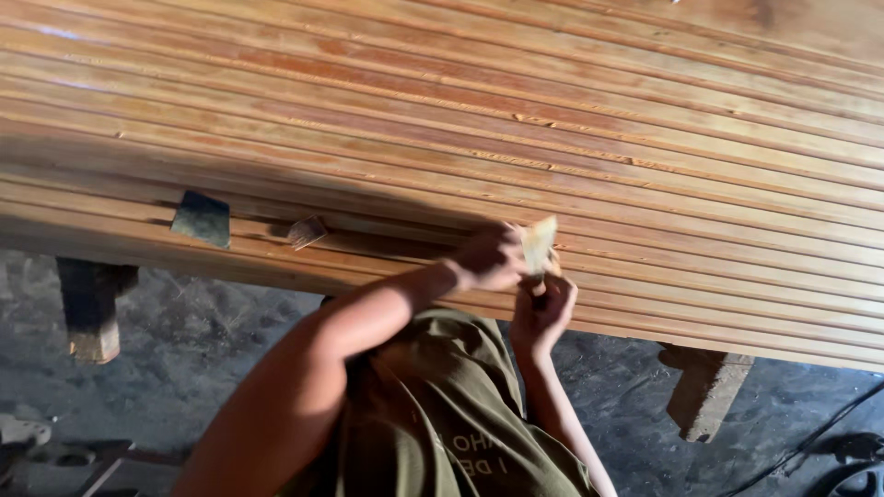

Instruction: The person sands a large wooden tabletop using a sanding block and a putty knife, moving along the surface to smooth the wood. A second person also sands the same table from the opposite side.

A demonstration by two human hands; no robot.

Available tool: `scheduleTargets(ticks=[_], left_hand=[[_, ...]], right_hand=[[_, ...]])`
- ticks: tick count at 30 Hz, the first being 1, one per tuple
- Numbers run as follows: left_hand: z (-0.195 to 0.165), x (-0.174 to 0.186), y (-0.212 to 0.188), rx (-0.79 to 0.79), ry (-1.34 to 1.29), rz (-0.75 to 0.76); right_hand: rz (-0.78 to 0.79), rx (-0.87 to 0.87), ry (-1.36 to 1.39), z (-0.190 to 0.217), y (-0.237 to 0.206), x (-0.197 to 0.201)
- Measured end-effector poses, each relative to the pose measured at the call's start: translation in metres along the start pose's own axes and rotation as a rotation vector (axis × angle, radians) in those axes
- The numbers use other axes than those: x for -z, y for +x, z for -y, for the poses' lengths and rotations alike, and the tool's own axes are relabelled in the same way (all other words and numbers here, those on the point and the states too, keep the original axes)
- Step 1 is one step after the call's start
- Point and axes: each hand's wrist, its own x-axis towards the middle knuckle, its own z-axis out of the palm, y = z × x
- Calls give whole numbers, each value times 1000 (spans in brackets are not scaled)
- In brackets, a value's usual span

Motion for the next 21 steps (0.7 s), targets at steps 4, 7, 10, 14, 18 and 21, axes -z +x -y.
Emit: scheduleTargets(ticks=[4, 7, 10, 14, 18, 21], left_hand=[[50, 60, -97, 20, 163, -351], [70, 87, -148, 170, 174, -429], [93, 99, -175, 315, 182, -524], [123, 104, -188, 292, 122, -640], [151, 110, -187, 314, 37, -661], [172, 114, -181, 249, 82, -597]], right_hand=[[141, -103, 2, -11, 14, -76], [284, -79, -172, 1, 23, -128], [353, -271, -400, 29, 28, -170], [244, 260, -417, 65, 23, -216], [280, 91, -429, 67, 22, -262], [252, -124, -543, 53, 30, -285]])
